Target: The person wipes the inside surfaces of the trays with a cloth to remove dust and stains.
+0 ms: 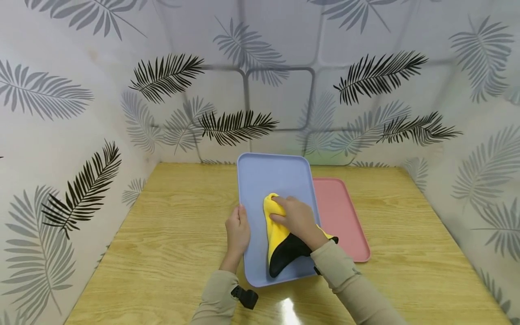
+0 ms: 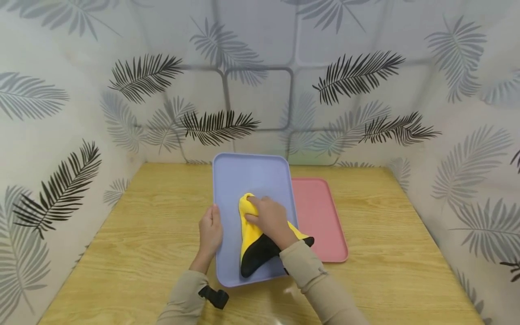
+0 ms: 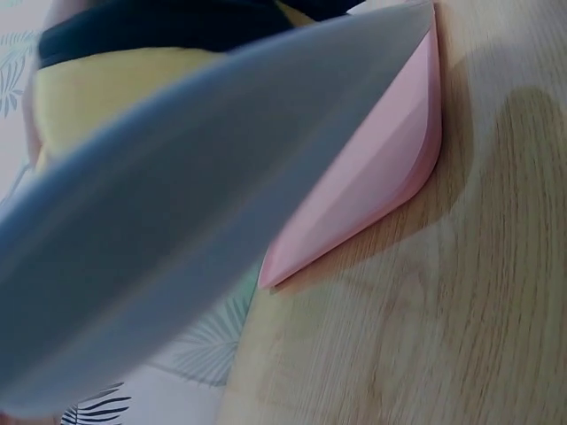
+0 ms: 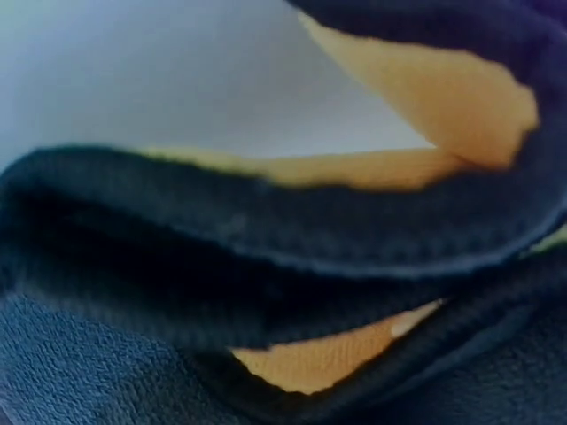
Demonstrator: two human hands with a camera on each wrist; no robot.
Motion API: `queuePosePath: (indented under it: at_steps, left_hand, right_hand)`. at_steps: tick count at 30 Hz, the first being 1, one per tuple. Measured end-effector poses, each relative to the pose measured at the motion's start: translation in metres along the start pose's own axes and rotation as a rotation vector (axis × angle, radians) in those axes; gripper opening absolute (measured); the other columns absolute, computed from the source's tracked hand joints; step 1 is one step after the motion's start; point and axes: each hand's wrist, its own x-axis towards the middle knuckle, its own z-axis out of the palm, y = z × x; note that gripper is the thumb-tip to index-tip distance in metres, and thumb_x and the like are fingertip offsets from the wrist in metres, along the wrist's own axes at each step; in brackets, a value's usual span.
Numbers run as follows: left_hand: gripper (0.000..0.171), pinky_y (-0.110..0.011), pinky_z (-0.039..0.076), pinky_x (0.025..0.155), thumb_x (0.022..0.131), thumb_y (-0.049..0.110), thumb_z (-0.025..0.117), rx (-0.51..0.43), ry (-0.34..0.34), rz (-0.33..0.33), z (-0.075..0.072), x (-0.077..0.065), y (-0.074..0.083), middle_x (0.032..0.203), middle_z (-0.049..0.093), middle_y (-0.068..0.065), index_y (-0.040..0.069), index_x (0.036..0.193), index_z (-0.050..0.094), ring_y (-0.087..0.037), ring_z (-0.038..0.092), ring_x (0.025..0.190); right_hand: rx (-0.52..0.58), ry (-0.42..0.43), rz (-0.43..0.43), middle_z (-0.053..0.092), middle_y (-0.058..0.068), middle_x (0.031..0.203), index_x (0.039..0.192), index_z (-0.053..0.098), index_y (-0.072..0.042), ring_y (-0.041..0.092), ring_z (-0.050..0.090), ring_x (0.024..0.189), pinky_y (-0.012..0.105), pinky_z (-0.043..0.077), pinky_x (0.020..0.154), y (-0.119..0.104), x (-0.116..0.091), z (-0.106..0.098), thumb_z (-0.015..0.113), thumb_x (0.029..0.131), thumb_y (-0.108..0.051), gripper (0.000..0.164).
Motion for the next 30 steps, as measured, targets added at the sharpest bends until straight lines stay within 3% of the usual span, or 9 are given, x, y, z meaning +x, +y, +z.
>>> queuePosePath:
  at_steps: [8,15,30]
  left_hand:
    - [0.034,-0.022,0.024,0.044,0.098,0.017,0.034,-0.011,-0.006,-0.005,0.004,-0.002,0.002,0.055,0.029,0.003,0.003,0.069,0.043,-0.01,0.028,0.048]
    - [0.034,-0.022,0.037,0.046,0.098,0.018,0.035,-0.068,-0.008,-0.006,0.009,-0.005,0.001,0.06,0.04,0.001,-0.003,0.077,0.051,-0.01,0.041,0.051]
    - [0.035,-0.022,0.038,0.046,0.098,0.019,0.034,-0.079,-0.002,-0.025,0.009,-0.006,0.004,0.059,0.042,-0.001,-0.003,0.078,0.052,-0.011,0.042,0.05]
  right_hand:
    - [0.022,0.009,-0.043,0.06,0.009,0.085,0.114,0.059,-0.011,0.017,0.048,0.058,0.029,0.041,0.049,-0.022,0.003,-0.001,0.069,0.078,-0.03,0.042]
    - [0.016,0.05,-0.112,0.056,0.007,0.075,0.111,0.06,-0.01,0.015,0.043,0.052,0.026,0.036,0.043,-0.036,0.004,0.002,0.069,0.077,-0.031,0.04]
    - [0.016,0.059,-0.091,0.053,0.006,0.072,0.111,0.06,-0.01,0.015,0.041,0.051,0.025,0.035,0.042,-0.04,0.004,0.002,0.069,0.077,-0.032,0.041]
